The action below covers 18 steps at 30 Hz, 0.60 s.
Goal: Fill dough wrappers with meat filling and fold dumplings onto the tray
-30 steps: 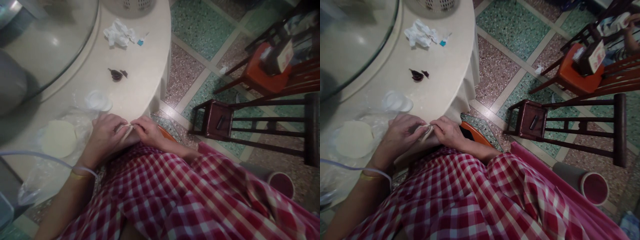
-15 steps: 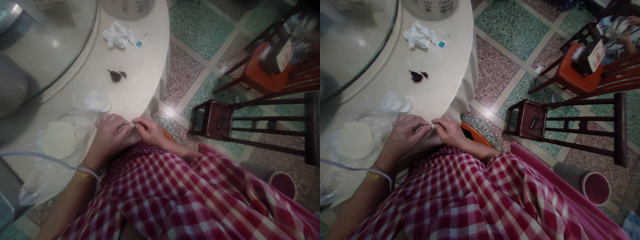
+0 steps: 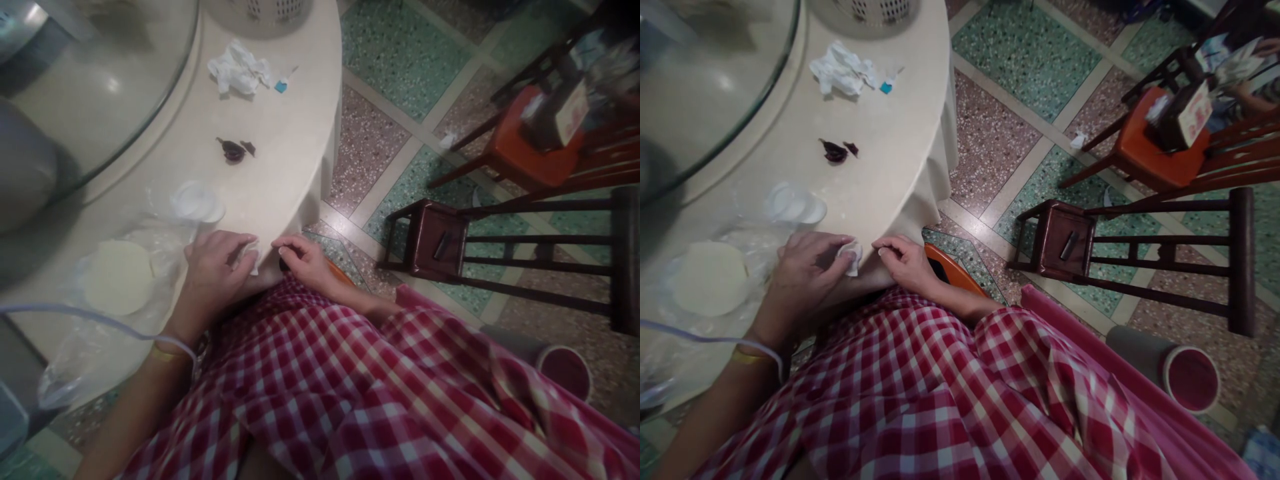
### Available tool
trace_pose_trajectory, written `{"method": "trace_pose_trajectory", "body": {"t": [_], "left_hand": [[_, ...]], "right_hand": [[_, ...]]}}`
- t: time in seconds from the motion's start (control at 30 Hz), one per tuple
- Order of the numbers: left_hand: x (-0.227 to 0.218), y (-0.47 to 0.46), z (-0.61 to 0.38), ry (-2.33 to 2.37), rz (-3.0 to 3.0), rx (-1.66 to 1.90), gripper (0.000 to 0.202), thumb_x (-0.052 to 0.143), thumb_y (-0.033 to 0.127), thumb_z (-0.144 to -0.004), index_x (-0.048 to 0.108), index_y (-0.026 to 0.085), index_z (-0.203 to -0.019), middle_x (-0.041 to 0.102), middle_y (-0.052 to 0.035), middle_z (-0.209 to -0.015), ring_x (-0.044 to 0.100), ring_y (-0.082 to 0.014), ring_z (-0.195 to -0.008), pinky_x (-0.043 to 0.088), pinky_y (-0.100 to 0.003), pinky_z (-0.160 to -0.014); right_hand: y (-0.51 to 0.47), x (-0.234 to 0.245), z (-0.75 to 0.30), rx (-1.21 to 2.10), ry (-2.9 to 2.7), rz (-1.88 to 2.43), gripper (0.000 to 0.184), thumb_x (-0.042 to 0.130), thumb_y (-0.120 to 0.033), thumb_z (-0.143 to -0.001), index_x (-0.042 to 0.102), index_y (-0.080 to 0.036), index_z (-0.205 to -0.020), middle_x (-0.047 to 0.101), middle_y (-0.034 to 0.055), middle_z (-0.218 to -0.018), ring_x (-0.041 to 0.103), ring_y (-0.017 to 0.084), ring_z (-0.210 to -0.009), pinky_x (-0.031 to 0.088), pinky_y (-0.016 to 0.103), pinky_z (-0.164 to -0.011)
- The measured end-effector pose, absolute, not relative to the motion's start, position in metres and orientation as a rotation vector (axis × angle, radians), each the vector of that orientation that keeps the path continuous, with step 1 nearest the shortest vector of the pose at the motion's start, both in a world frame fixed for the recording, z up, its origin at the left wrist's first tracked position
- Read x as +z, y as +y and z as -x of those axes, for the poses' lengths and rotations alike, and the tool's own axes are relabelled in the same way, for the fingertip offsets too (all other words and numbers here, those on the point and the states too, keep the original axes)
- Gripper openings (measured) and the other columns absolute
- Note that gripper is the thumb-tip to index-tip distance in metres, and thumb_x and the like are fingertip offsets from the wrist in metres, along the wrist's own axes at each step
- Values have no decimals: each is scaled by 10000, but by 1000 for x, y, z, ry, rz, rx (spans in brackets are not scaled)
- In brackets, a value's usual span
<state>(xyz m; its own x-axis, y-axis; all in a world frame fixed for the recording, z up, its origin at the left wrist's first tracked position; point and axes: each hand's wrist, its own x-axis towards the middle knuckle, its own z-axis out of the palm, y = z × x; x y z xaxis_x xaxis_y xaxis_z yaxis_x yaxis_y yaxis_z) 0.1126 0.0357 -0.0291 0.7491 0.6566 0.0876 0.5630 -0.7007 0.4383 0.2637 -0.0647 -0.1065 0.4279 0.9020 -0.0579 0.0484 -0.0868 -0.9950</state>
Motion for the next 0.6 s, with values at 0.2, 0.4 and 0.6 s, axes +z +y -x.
{"method": "trace_pose_trajectory", "body": {"t": [0.2, 0.4, 0.6], "left_hand": [[-35, 34, -113, 916, -2500, 289, 279, 512, 374, -956, 643, 224, -1152, 737, -86, -1088, 656, -282, -1028, 473, -458, -962], [-40, 33, -116, 1009, -2499, 381, 264, 514, 417, -940, 686, 218, -964, 753, -86, -965, 676, -289, -937, 489, -467, -915], [-25, 35, -112, 931, -2294, 327, 276, 524, 459, -925, 680, 235, -884, 735, -40, -888, 662, -229, -835, 517, -375, -801]], "right_hand": [[-66, -106, -257, 1056, -724, 1421, 184, 605, -246, -884, 750, -192, -985, 699, 5, -871, 626, 124, -769, 520, 258, -751], [-67, -96, -254, 1326, -320, 1181, 148, 656, -311, -864, 707, -184, -921, 635, -48, -726, 575, 68, -601, 493, 222, -657], [-66, -76, -263, 1507, -44, 1033, 246, 528, -277, -982, 681, -159, -829, 666, -12, -703, 613, 81, -627, 514, 201, -658]]}}
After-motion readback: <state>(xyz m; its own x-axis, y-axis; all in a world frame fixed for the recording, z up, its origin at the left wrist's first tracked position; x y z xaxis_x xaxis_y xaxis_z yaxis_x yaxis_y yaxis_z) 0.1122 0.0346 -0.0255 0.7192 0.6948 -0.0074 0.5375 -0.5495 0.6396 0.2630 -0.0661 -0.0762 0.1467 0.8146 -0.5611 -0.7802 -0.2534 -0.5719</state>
